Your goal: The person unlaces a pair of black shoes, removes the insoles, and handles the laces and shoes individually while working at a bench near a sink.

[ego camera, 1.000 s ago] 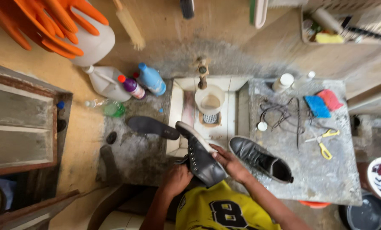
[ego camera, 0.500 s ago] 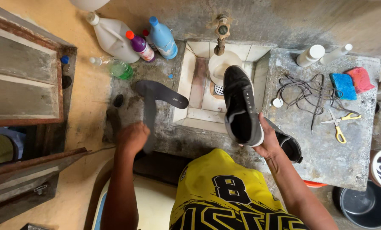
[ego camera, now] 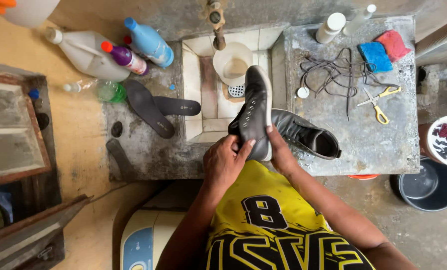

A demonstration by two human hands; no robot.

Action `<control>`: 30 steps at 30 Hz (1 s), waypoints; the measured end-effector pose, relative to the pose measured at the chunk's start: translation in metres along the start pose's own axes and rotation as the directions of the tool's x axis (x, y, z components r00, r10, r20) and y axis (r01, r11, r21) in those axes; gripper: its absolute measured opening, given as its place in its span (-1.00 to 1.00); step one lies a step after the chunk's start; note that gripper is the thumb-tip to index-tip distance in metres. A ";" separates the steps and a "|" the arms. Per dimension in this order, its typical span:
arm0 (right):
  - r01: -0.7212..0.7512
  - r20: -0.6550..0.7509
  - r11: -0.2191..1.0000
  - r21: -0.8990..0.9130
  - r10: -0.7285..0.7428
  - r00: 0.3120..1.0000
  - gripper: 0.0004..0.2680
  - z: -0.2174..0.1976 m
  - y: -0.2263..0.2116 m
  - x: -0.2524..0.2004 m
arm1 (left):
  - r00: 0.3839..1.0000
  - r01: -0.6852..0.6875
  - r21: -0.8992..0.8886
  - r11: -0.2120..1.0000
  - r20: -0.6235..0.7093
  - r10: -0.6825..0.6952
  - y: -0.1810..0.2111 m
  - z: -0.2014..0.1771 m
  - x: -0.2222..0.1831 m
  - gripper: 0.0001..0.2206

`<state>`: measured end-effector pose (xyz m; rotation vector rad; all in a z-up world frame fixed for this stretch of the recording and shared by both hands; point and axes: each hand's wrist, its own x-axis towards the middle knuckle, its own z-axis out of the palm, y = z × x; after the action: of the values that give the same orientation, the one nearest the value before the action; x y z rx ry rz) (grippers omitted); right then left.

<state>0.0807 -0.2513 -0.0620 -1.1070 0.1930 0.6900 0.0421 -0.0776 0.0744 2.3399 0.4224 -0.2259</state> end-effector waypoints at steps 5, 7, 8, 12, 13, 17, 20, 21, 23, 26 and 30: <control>0.223 0.060 0.899 -0.376 -0.217 0.974 -0.46 0.017 -0.008 -0.016 | 0.987 0.147 -0.312 0.938 0.111 -0.118 -0.048 0.030 0.014 -0.64; 0.293 0.104 0.868 -0.401 -0.275 0.956 -0.39 0.028 -0.012 -0.022 | 0.975 0.204 -0.748 0.632 0.214 -0.062 -0.070 0.046 0.021 -0.63; 0.275 0.095 0.836 -0.474 -0.262 0.960 -0.35 0.032 -0.016 -0.026 | 0.967 0.237 -0.885 0.400 0.253 -0.014 -0.080 0.053 0.022 -0.60; 0.347 0.168 0.609 -0.713 -0.332 0.928 -0.24 0.038 -0.037 -0.047 | 0.956 0.292 -0.950 0.109 0.291 -0.019 -0.104 0.059 0.023 -0.55; 0.399 0.222 0.527 -0.751 -0.368 0.903 -0.22 0.039 -0.040 -0.050 | 0.953 0.303 -0.952 0.049 0.301 -0.046 -0.107 0.059 0.020 -0.54; 0.281 0.175 0.756 -0.591 -0.219 0.960 -0.33 0.033 -0.047 -0.055 | 0.963 0.264 -0.951 -0.164 0.268 -0.002 -0.119 0.057 0.018 -0.54; 0.288 0.143 0.755 -0.590 -0.253 0.957 -0.47 0.019 -0.060 -0.054 | 0.968 0.248 -0.931 -0.266 0.252 0.020 -0.130 0.051 0.012 -0.52; 0.301 0.129 0.693 -0.655 -0.290 0.948 -0.52 0.012 -0.066 -0.057 | 0.968 0.243 -0.922 -0.300 0.248 0.022 -0.133 0.049 0.011 -0.51; 0.340 0.139 0.468 -0.815 -0.412 0.900 -0.62 -0.006 -0.078 -0.068 | 0.969 0.238 -0.899 -0.367 0.246 0.024 -0.140 0.043 0.006 -0.51; 0.277 0.180 0.093 -0.956 -0.558 0.810 -0.71 -0.043 -0.098 -0.086 | 0.982 0.185 -0.894 -0.408 0.188 0.034 -0.145 0.035 -0.003 -0.52; 0.021 0.078 -0.230 -0.973 -0.242 0.967 -0.68 -0.091 -0.100 -0.099 | 0.984 0.165 -0.917 -0.363 0.180 -0.007 -0.154 0.029 -0.010 -0.52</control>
<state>0.0806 -0.3982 0.0183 -2.8226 -0.5631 0.4291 -0.0249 0.0035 -0.0422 0.3916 0.4406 0.0278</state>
